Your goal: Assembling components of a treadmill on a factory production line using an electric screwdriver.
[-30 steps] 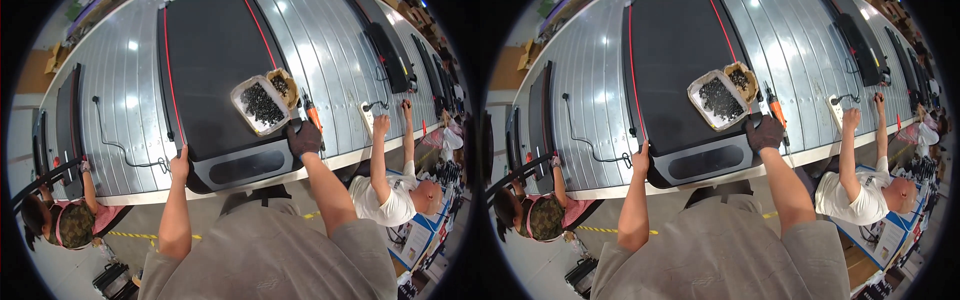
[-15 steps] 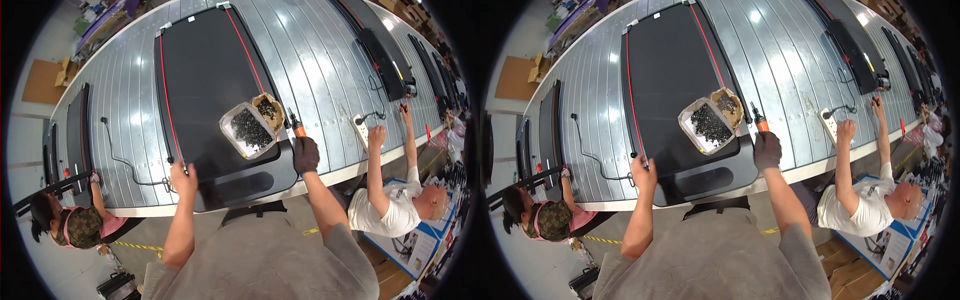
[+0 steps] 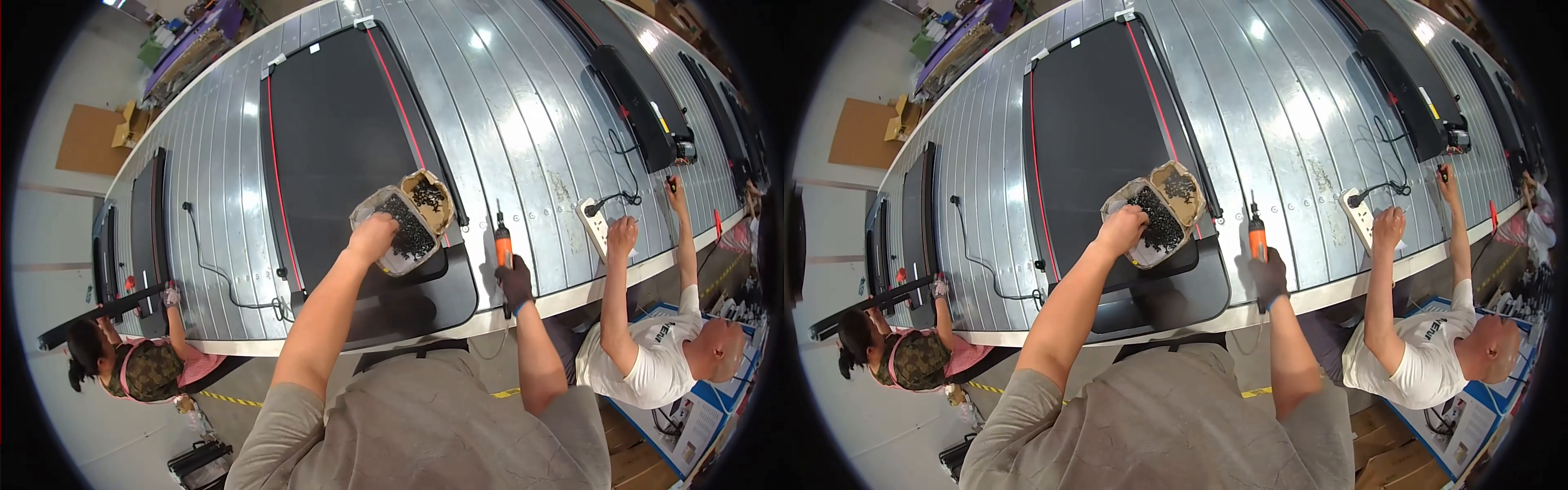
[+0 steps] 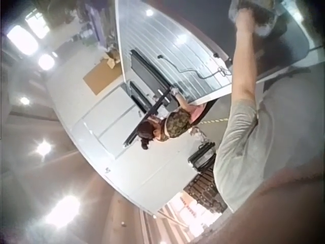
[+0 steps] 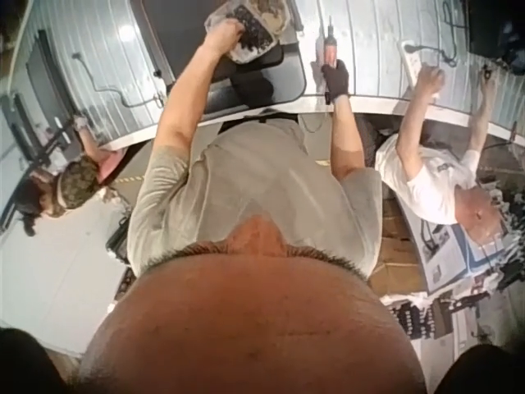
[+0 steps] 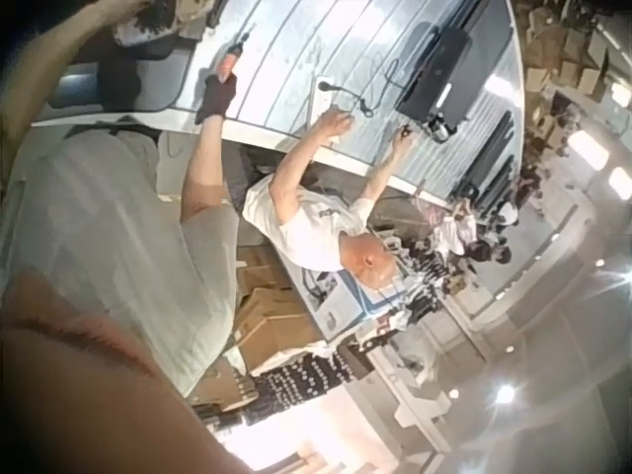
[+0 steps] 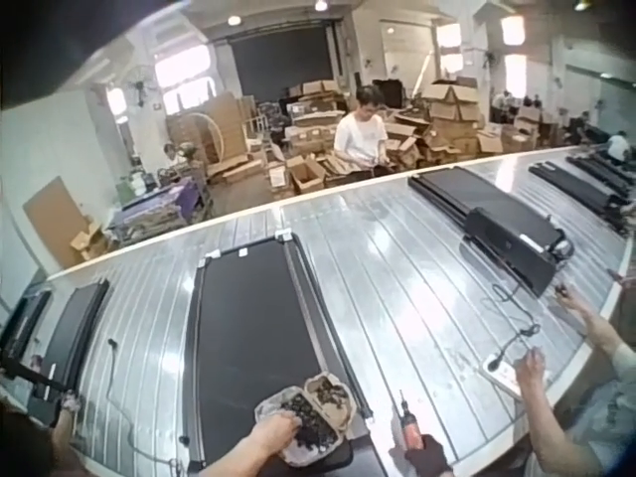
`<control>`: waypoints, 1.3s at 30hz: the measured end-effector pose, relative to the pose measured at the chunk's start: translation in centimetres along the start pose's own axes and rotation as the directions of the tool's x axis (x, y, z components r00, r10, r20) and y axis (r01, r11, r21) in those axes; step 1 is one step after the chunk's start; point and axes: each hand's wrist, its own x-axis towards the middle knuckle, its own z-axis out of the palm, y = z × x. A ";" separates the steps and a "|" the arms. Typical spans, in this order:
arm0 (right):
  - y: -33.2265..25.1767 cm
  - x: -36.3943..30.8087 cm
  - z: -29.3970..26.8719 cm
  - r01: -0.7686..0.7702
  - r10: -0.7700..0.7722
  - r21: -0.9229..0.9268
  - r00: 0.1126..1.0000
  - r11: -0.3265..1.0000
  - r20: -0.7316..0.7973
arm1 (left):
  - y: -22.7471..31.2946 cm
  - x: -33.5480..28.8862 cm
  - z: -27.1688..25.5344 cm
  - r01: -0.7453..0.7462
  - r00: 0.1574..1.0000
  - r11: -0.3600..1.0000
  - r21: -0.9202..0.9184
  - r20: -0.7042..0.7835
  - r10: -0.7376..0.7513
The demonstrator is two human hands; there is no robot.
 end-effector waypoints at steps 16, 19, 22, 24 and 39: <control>-4.0 -29.7 7.4 0.416 -0.368 -0.264 0.905 0.870 0.212 | 1.3 -13.3 -0.3 0.323 0.928 -0.486 -0.812 0.371 -0.004; -6.5 -33.1 14.5 0.336 -0.291 -0.376 0.941 0.864 0.172 | 0.7 -20.1 -0.8 0.383 0.909 -0.620 -0.685 0.397 0.123; -5.7 -35.7 19.1 0.255 -0.187 -0.502 0.965 0.827 0.182 | -0.4 -24.7 -2.0 0.360 0.911 -0.641 -0.678 0.403 0.085; -4.9 -37.2 20.7 0.242 -0.147 -0.535 0.966 0.810 0.215 | -2.0 -27.2 -2.1 0.348 0.910 -0.666 -0.660 0.407 0.072; -0.9 -45.9 23.2 0.291 -0.096 -0.597 0.937 0.748 0.337 | -4.8 -38.6 -0.9 0.380 0.920 -0.342 -0.860 0.390 0.041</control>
